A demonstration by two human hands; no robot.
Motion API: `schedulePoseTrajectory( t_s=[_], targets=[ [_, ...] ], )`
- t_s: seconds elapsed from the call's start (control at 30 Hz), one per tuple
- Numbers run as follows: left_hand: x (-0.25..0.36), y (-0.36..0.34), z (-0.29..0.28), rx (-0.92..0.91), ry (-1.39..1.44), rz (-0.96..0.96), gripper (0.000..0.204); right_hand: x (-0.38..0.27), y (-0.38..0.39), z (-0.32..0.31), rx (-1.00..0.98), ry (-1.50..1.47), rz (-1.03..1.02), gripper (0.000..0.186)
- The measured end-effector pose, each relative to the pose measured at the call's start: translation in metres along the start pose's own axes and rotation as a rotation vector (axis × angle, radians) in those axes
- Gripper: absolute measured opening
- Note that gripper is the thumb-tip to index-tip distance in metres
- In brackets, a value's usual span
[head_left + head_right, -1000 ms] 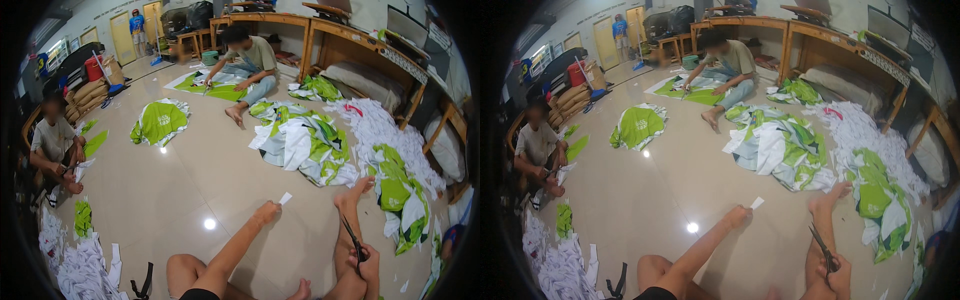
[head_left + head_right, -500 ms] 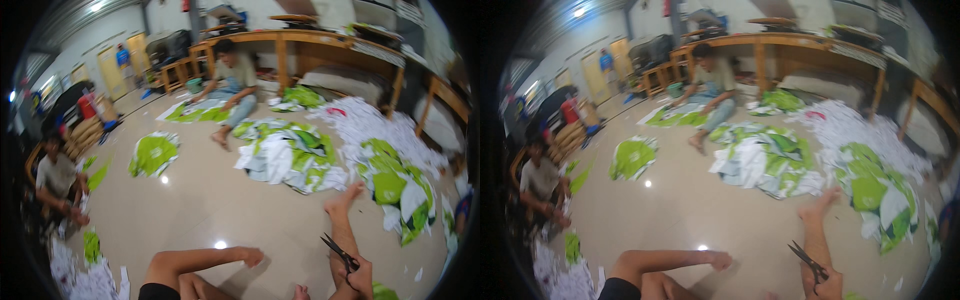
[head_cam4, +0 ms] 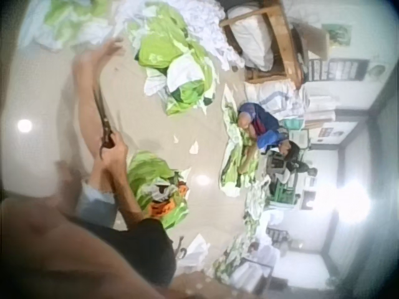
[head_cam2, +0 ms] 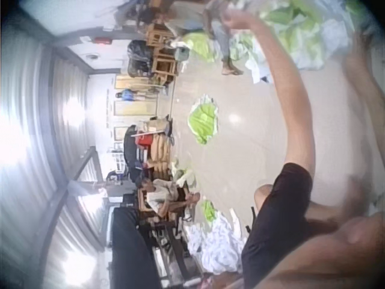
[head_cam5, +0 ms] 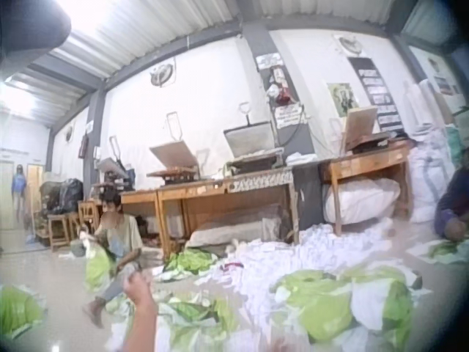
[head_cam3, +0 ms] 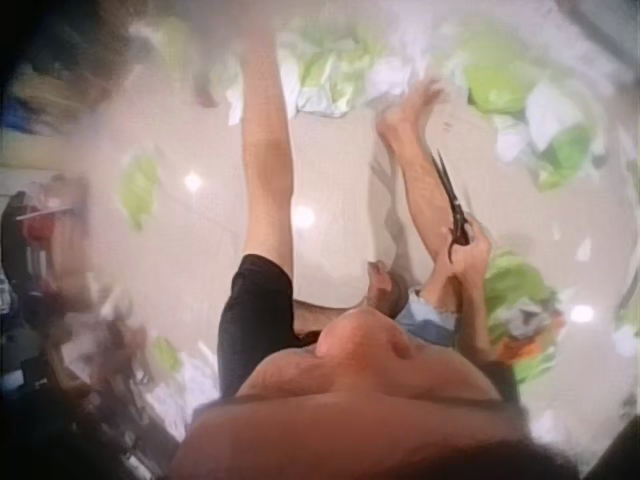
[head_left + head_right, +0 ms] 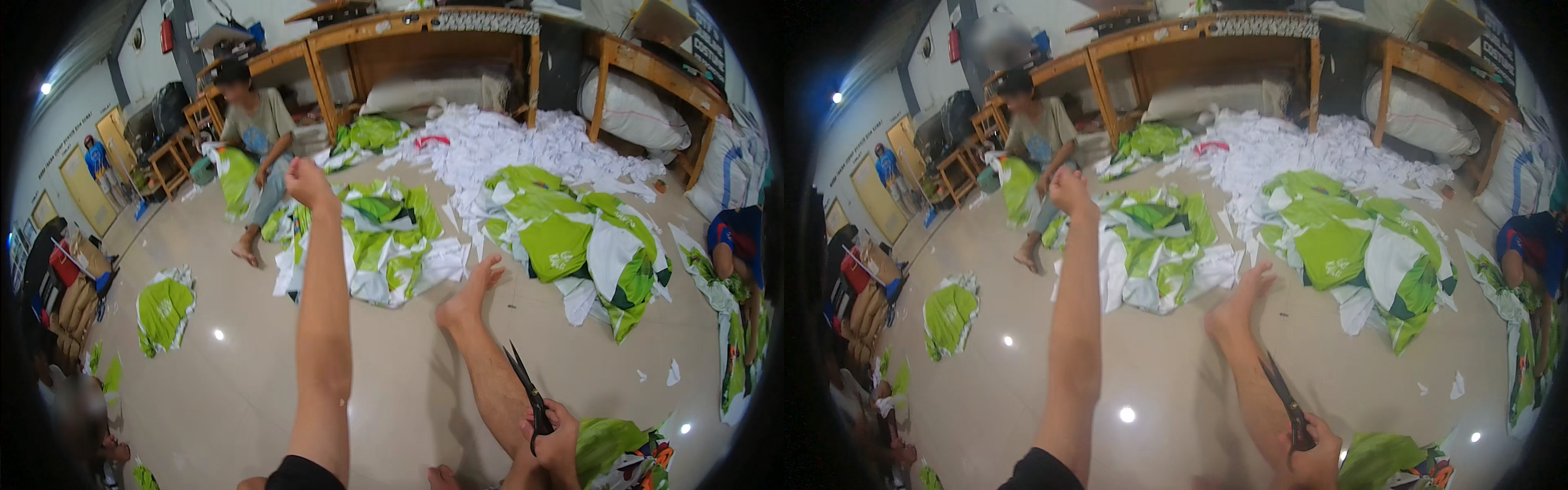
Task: The person sits on the floor and uses scissors to cut green and white patterned fabric pieces. They repeatedly pick up fabric, align it, cut along the edges, and place the cut pieces aside. Other people are visible in the background performing similar tasks.
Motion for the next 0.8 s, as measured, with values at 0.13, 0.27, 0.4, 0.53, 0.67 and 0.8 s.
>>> schedulePoseTrajectory(
  t_s=[0.13,0.27,0.4,0.53,0.67,0.8],
  targets=[
    [-0.072,0.031,0.017,0.159,-0.193,0.066,0.046,-0.013,0.006,0.0,-0.047,0.084,0.029,0.056],
    [-0.14,0.141,0.048,-0.548,-0.622,0.146,0.082,-0.026,0.004,0.011,-0.112,0.19,0.063,0.055],
    [-0.113,0.142,0.09,-0.92,-0.715,-0.228,0.099,-0.034,0.002,0.006,-0.078,0.289,0.073,0.055],
    [-0.156,0.075,0.114,-0.519,-0.645,-0.273,0.098,-0.032,-0.002,-0.007,-0.167,0.409,0.214,0.045],
    [-0.19,0.031,0.135,-0.307,-0.609,-0.328,0.074,-0.065,-0.007,0.004,-0.107,0.483,0.186,0.044],
    [-0.183,0.053,0.133,-0.233,-0.522,-0.15,0.027,-0.06,-0.009,0.005,-0.083,0.462,0.201,0.044]
  ],
)
Point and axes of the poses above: each hand's wrist, its own y-axis away from the middle knuckle, its own z-axis out of the palm, x = y × z, the point moved 2 cm from there along -y, towards the middle knuckle, and after that the axes turned 2 degrees about y, right-handed, at the moved point
